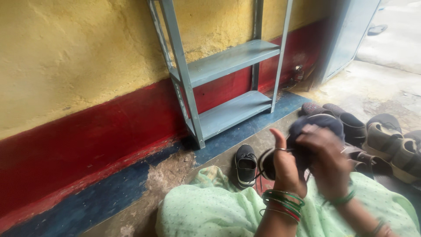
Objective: The person cleans a pair of shoes using a cloth, then places one pair on a metal rack and another pair on the floor.
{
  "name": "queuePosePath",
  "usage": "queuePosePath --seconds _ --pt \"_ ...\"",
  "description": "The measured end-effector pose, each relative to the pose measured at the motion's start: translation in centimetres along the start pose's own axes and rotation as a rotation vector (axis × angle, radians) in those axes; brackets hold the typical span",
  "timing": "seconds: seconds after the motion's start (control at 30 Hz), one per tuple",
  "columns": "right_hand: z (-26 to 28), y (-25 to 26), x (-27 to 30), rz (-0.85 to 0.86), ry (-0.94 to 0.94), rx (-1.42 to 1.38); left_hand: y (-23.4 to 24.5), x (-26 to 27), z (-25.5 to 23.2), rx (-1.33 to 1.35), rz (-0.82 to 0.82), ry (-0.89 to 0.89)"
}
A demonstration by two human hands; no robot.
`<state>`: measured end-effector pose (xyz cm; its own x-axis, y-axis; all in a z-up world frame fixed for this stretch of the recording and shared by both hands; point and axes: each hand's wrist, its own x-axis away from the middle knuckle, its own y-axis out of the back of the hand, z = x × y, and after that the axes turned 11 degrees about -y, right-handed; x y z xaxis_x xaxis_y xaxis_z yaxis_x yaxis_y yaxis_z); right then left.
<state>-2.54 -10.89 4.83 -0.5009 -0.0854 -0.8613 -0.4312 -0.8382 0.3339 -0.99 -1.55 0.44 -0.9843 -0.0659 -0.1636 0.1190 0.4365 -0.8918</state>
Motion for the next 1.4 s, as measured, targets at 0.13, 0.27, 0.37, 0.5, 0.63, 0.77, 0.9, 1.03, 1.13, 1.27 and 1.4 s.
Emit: queuePosePath --seconds 0.13,0.27,0.37,0.5,0.63,0.77,0.9,1.03,1.13,1.27,1.4 --pt "1.7 0.1 2.2 0.106 -0.017 -0.148 3.1 -0.8 0.7 0.698 0.33 0.138" --pt "-0.8 0.8 -0.3 -0.03 0.069 0.032 -0.2 0.8 -0.6 0.284 -0.018 0.119" --pt "-1.2 1.8 -1.1 -0.107 -0.013 0.146 -2.1 1.1 -1.4 0.006 -0.28 0.083" --pt "-0.2 1.1 0.3 -0.046 -0.106 0.013 0.2 0.0 0.8 0.063 -0.116 0.065" --pt "1.9 0.6 3.2 0.065 -0.143 -0.119 3.7 -0.9 2.2 0.58 0.34 0.023" --pt "-1.0 0.9 1.4 0.055 0.062 0.018 0.4 0.3 0.1 0.223 -0.048 0.121" --pt "-4.0 2.8 -0.5 -0.064 0.042 0.21 -3.2 1.6 -2.1 0.059 -0.054 0.094" --pt "-3.1 2.4 0.7 -0.071 -0.1 0.08 -1.6 0.6 0.3 -0.007 -0.118 0.095" --pt "-0.8 1.3 2.5 0.012 -0.174 -0.072 2.2 -0.6 3.2 0.287 0.108 0.053" --pt "-0.8 1.4 2.0 0.079 -0.042 -0.126 3.7 -0.9 3.9 0.5 0.242 -0.052" --pt "-3.2 2.5 0.4 0.011 -0.01 0.126 -0.5 0.6 1.0 0.218 -0.04 0.144"
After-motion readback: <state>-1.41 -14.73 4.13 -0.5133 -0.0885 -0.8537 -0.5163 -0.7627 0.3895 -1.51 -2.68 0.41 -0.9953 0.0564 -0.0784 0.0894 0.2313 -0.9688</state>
